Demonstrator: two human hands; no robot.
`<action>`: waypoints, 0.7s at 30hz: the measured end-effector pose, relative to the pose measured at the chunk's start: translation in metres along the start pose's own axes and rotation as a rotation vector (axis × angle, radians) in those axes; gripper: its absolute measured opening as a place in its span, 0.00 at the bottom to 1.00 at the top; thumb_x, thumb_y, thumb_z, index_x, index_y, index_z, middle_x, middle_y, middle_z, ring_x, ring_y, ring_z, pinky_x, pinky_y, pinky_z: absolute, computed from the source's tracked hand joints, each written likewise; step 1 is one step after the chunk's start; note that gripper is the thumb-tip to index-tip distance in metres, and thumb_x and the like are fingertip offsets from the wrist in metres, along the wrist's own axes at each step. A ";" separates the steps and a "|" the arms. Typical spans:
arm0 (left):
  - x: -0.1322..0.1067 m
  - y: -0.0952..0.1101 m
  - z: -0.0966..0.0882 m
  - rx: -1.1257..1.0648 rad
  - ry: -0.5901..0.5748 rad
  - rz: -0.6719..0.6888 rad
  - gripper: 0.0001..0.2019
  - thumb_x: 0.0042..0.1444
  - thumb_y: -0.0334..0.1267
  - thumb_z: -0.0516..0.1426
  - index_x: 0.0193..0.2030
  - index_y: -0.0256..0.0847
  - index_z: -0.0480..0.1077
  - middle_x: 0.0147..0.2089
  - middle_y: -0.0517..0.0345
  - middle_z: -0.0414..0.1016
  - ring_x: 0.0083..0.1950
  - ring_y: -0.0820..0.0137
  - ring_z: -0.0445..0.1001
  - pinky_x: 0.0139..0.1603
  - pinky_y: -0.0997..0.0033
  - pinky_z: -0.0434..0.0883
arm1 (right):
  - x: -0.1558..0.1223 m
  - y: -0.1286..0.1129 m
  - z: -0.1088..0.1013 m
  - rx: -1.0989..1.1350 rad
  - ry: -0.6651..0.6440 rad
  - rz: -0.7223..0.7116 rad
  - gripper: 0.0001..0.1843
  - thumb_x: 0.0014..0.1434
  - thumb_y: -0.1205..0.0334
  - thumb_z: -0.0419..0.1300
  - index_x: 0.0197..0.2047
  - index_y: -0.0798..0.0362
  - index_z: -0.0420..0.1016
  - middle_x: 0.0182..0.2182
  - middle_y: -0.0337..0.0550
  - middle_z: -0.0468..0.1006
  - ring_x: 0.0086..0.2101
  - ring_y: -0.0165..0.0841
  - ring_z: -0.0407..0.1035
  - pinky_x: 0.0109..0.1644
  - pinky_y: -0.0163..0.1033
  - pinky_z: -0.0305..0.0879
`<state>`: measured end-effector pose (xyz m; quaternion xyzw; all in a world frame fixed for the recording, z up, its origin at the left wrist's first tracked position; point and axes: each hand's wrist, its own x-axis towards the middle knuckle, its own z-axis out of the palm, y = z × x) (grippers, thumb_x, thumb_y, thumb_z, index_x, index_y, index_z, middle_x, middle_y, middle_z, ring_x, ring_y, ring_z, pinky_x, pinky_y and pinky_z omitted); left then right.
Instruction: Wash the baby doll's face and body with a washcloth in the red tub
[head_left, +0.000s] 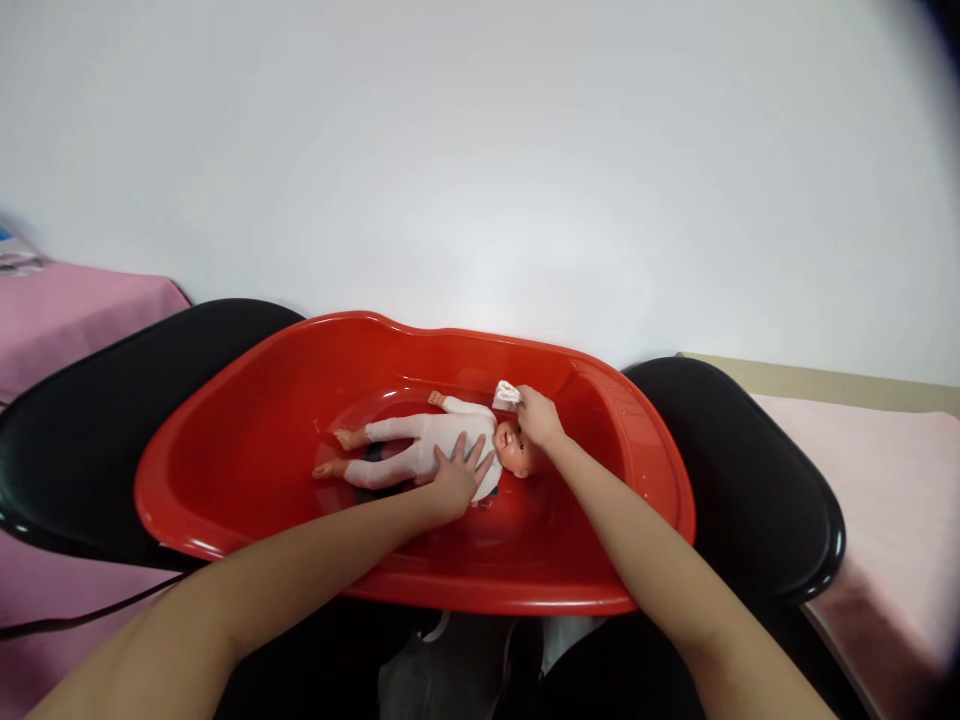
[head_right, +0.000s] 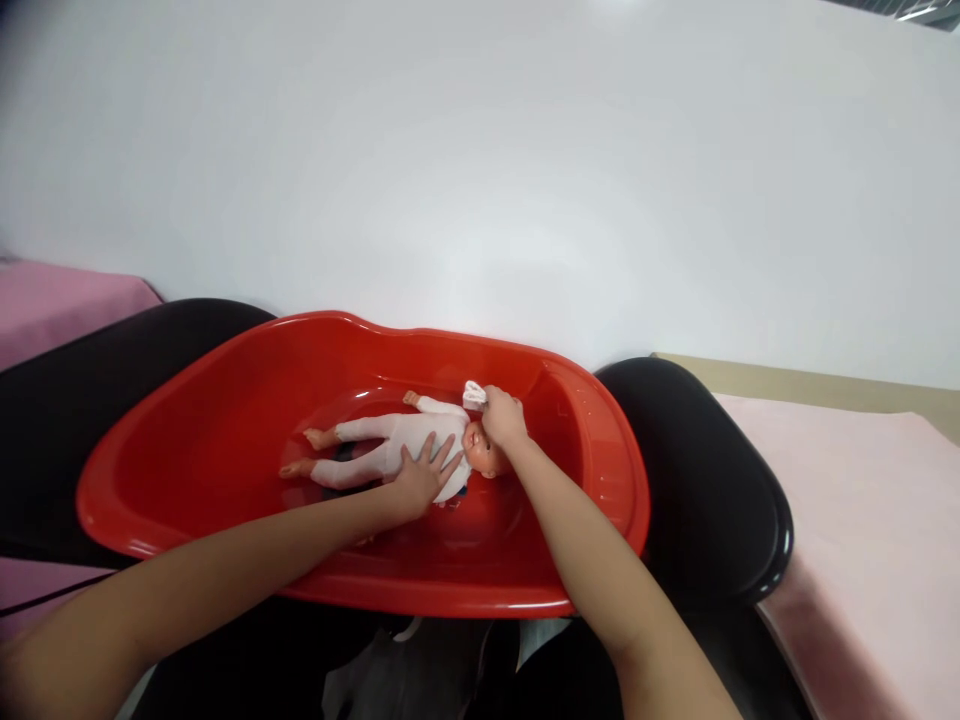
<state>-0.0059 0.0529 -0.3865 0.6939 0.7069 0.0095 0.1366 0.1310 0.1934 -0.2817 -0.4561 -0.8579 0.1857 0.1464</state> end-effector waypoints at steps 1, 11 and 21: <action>-0.002 -0.001 -0.001 0.031 -0.004 -0.009 0.50 0.50 0.32 0.68 0.80 0.59 0.59 0.85 0.54 0.39 0.83 0.32 0.27 0.74 0.16 0.41 | -0.001 -0.001 0.002 -0.015 -0.029 -0.008 0.13 0.70 0.68 0.49 0.45 0.51 0.75 0.45 0.46 0.83 0.43 0.36 0.74 0.50 0.39 0.59; -0.041 -0.042 -0.018 0.062 0.019 0.268 0.34 0.61 0.39 0.58 0.75 0.69 0.66 0.81 0.67 0.55 0.85 0.48 0.37 0.81 0.34 0.41 | -0.016 -0.013 0.006 -0.157 -0.238 -0.119 0.07 0.65 0.65 0.56 0.44 0.51 0.74 0.42 0.47 0.83 0.43 0.41 0.76 0.50 0.42 0.60; -0.049 -0.085 -0.016 -0.002 -0.013 0.426 0.32 0.59 0.45 0.51 0.69 0.74 0.72 0.75 0.66 0.67 0.81 0.52 0.54 0.75 0.34 0.61 | -0.011 -0.002 0.007 -0.172 -0.260 -0.075 0.06 0.66 0.63 0.55 0.43 0.50 0.73 0.41 0.49 0.84 0.40 0.43 0.76 0.44 0.43 0.61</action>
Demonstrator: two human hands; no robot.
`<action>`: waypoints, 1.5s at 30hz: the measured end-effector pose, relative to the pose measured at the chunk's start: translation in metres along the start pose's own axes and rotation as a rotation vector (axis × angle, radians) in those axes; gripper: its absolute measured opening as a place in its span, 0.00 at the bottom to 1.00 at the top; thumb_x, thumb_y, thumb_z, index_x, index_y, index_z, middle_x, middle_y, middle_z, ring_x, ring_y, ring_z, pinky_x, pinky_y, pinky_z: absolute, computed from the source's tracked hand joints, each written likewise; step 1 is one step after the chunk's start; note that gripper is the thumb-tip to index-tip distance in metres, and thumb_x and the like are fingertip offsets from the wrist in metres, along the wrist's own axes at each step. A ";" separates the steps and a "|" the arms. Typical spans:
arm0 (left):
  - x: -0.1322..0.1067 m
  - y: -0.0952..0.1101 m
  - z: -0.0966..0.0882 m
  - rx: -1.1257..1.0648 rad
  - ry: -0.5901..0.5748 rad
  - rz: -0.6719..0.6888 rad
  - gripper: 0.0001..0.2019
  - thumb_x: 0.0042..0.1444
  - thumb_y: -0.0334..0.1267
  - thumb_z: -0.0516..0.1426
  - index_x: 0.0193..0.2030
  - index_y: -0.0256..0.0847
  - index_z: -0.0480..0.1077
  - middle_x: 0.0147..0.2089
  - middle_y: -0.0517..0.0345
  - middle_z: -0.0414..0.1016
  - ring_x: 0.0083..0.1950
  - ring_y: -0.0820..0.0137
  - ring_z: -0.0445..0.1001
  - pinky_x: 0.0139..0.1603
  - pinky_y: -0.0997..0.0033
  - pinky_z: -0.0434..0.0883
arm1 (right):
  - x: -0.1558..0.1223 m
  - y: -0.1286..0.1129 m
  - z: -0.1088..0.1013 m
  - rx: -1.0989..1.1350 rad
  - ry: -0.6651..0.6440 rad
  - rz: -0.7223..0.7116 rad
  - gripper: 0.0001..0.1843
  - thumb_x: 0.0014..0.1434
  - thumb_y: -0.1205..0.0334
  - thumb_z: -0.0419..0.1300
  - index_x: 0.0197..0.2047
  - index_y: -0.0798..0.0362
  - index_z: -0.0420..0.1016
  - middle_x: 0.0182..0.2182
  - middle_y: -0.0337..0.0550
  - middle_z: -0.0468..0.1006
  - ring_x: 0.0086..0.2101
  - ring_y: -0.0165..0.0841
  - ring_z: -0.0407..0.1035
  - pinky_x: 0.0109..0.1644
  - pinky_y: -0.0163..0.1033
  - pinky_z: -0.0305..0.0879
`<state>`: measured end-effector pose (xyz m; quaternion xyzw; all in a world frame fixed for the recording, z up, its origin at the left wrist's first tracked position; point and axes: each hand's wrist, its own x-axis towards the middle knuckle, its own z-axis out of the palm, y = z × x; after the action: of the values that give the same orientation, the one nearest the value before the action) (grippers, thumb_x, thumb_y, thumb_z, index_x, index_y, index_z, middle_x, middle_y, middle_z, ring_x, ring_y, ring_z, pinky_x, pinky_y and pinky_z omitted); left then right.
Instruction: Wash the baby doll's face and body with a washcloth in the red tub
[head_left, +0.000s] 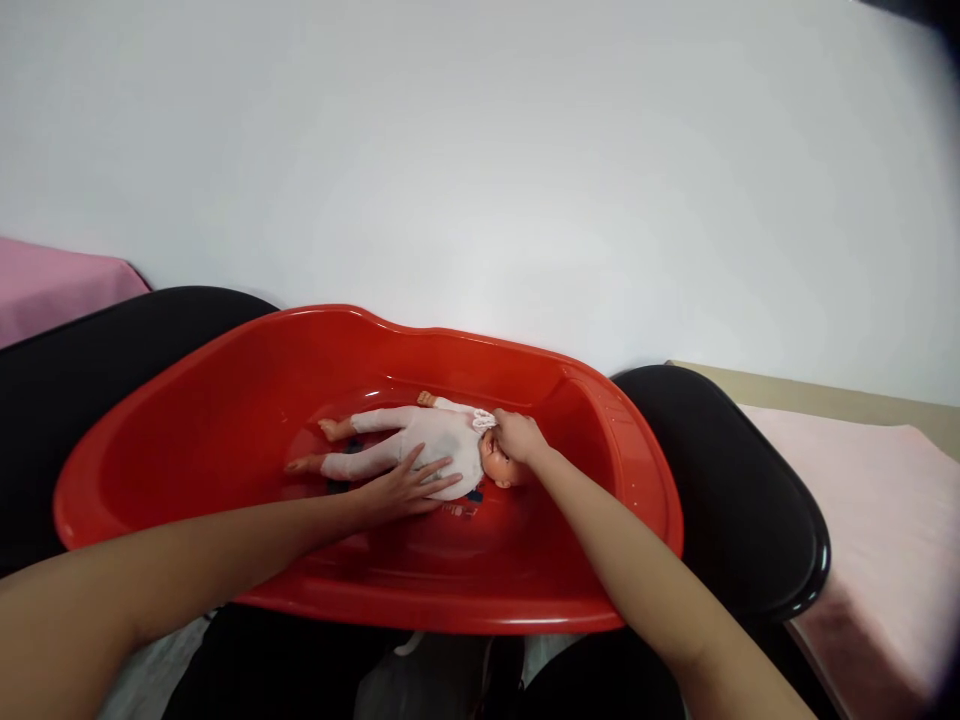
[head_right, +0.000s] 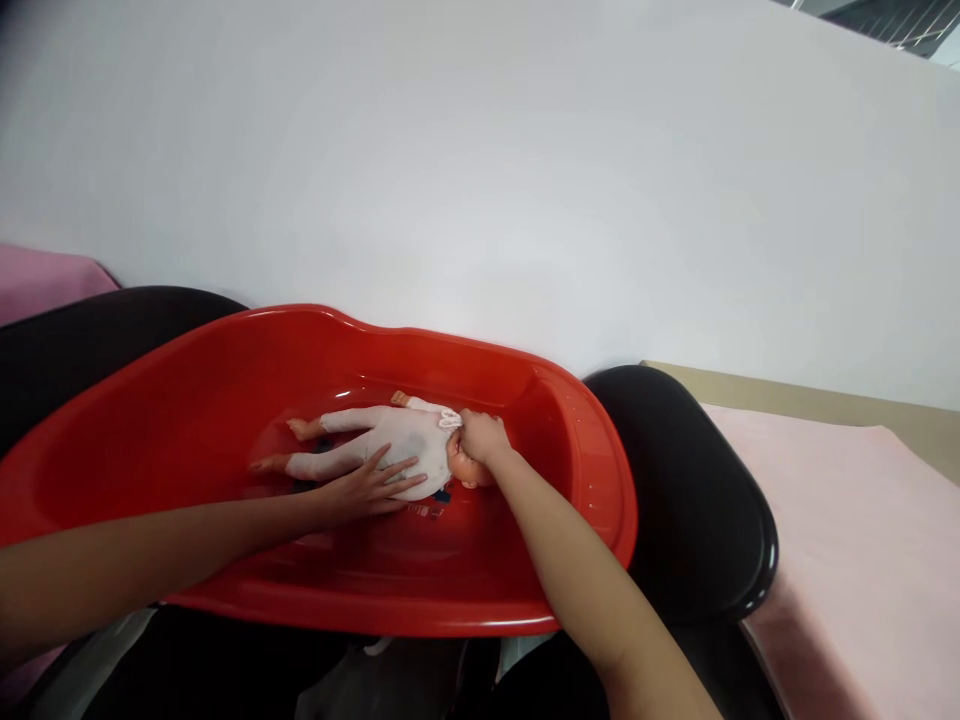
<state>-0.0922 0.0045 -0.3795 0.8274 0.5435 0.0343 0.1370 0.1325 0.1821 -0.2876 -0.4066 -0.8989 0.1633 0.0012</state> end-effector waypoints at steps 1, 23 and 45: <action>0.003 -0.002 0.001 -0.025 0.017 -0.018 0.31 0.58 0.45 0.51 0.67 0.74 0.74 0.75 0.65 0.67 0.81 0.52 0.55 0.75 0.35 0.62 | 0.002 0.001 -0.001 -0.008 -0.002 -0.001 0.06 0.66 0.62 0.55 0.43 0.50 0.73 0.43 0.50 0.84 0.41 0.43 0.76 0.44 0.42 0.61; 0.026 -0.026 -0.057 0.458 0.301 0.004 0.29 0.66 0.28 0.56 0.72 0.51 0.71 0.78 0.53 0.64 0.82 0.45 0.52 0.78 0.27 0.47 | -0.022 -0.031 0.039 -0.453 0.396 -1.009 0.22 0.74 0.70 0.51 0.66 0.55 0.74 0.69 0.51 0.73 0.69 0.42 0.63 0.74 0.56 0.60; 0.017 -0.048 -0.079 0.767 0.466 -0.153 0.27 0.71 0.29 0.53 0.73 0.52 0.70 0.84 0.58 0.50 0.83 0.54 0.50 0.81 0.33 0.47 | 0.018 0.048 0.033 -0.709 0.140 -1.017 0.26 0.73 0.72 0.50 0.70 0.62 0.72 0.65 0.57 0.76 0.70 0.45 0.63 0.79 0.59 0.55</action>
<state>-0.1439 0.0529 -0.3179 0.7459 0.5930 0.0054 -0.3032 0.1509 0.2149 -0.3356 0.0872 -0.9773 -0.1930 0.0025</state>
